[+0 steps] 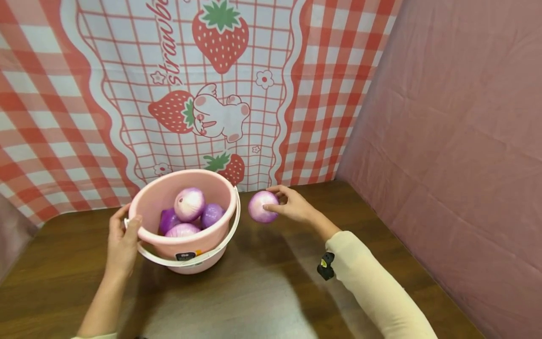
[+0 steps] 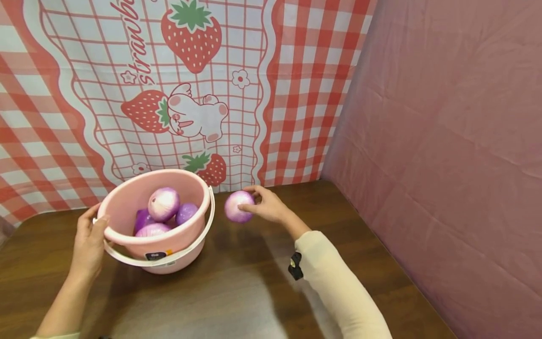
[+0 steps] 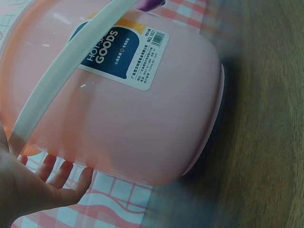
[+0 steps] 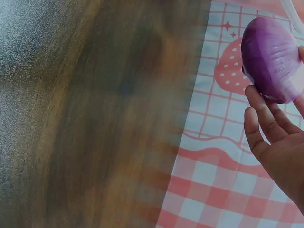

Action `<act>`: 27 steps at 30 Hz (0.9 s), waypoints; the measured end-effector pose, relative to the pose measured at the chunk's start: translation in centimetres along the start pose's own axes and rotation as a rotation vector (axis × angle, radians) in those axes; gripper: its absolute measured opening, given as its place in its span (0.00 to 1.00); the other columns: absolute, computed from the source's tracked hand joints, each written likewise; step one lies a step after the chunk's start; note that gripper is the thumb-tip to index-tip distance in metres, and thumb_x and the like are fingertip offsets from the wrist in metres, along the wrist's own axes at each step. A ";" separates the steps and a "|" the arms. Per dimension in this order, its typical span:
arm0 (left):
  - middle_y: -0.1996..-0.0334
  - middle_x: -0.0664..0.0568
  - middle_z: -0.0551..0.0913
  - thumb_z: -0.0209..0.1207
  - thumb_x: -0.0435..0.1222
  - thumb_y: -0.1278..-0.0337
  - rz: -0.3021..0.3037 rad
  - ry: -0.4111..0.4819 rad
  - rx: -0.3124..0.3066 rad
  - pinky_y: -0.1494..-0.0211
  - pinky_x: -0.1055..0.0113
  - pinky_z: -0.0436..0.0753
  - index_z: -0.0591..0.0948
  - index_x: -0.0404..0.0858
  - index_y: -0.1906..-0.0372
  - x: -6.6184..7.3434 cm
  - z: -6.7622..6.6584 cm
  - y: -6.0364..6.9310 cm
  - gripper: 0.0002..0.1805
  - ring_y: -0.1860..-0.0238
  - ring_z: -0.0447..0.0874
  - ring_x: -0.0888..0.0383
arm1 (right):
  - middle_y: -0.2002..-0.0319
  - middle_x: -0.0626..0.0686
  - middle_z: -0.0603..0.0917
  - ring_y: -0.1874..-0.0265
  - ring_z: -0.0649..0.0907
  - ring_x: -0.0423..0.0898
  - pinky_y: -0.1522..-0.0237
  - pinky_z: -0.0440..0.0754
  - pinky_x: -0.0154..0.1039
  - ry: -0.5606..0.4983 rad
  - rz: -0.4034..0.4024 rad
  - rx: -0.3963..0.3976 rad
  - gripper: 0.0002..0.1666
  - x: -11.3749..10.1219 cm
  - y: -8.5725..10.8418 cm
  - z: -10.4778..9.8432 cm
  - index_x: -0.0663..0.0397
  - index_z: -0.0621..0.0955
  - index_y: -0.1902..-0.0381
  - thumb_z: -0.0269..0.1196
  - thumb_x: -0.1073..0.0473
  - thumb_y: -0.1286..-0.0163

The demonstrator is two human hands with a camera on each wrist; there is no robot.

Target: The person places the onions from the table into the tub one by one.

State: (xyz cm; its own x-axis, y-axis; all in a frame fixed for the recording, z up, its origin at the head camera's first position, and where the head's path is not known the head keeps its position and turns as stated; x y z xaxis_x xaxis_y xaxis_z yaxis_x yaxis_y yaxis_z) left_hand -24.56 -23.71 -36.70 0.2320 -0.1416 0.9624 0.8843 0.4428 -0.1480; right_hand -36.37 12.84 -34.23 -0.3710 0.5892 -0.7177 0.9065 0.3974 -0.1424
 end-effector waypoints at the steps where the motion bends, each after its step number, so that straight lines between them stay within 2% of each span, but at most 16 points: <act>1: 0.65 0.58 0.70 0.49 0.33 0.35 0.000 0.000 -0.001 0.70 0.79 0.82 0.67 0.53 0.45 0.0 0.0 0.0 0.17 0.67 0.77 0.70 | 0.56 0.56 0.79 0.58 0.80 0.49 0.58 0.81 0.38 -0.003 0.000 -0.001 0.31 0.0 0.0 0.0 0.51 0.73 0.42 0.68 0.51 0.43; 12: 0.64 0.59 0.70 0.48 0.31 0.36 0.012 -0.001 -0.008 0.69 0.80 0.81 0.66 0.53 0.45 0.1 0.1 0.0 0.18 0.67 0.77 0.70 | 0.58 0.56 0.78 0.59 0.78 0.49 0.61 0.81 0.37 -0.038 -0.021 0.015 0.30 -1.6 -0.6 -1.4 0.51 0.74 0.43 0.67 0.51 0.42; 19: 0.66 0.59 0.70 0.49 0.33 0.36 0.008 -0.006 -0.006 0.68 0.80 0.81 0.66 0.53 0.45 0.0 0.1 -0.1 0.18 0.66 0.77 0.70 | 0.53 0.57 0.77 0.53 0.78 0.51 0.56 0.82 0.41 -0.069 -0.011 0.006 0.30 -2.4 -1.1 -1.9 0.50 0.73 0.42 0.66 0.49 0.41; 27: 0.66 0.58 0.69 0.49 0.33 0.35 0.000 -0.007 0.001 0.69 0.80 0.81 0.66 0.53 0.45 0.0 0.1 -0.1 0.17 0.66 0.77 0.70 | 0.56 0.55 0.79 0.56 0.78 0.48 0.59 0.81 0.39 -0.074 -0.014 0.025 0.31 -3.2 -1.3 -2.3 0.47 0.73 0.42 0.66 0.46 0.42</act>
State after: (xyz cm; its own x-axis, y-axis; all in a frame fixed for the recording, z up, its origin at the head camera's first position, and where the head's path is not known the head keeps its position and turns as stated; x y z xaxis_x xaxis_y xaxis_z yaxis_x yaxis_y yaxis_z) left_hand -24.64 -23.65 -36.67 0.2288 -0.1351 0.9641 0.8841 0.4433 -0.1477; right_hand -36.82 12.09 -30.17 -0.3683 0.5301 -0.7638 0.9067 0.3865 -0.1690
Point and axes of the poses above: each hand's wrist, its own y-axis away from the middle knuckle, its own z-axis out of the palm, x = y × z, the point moved 8 cm from there along -y, towards the middle knuckle
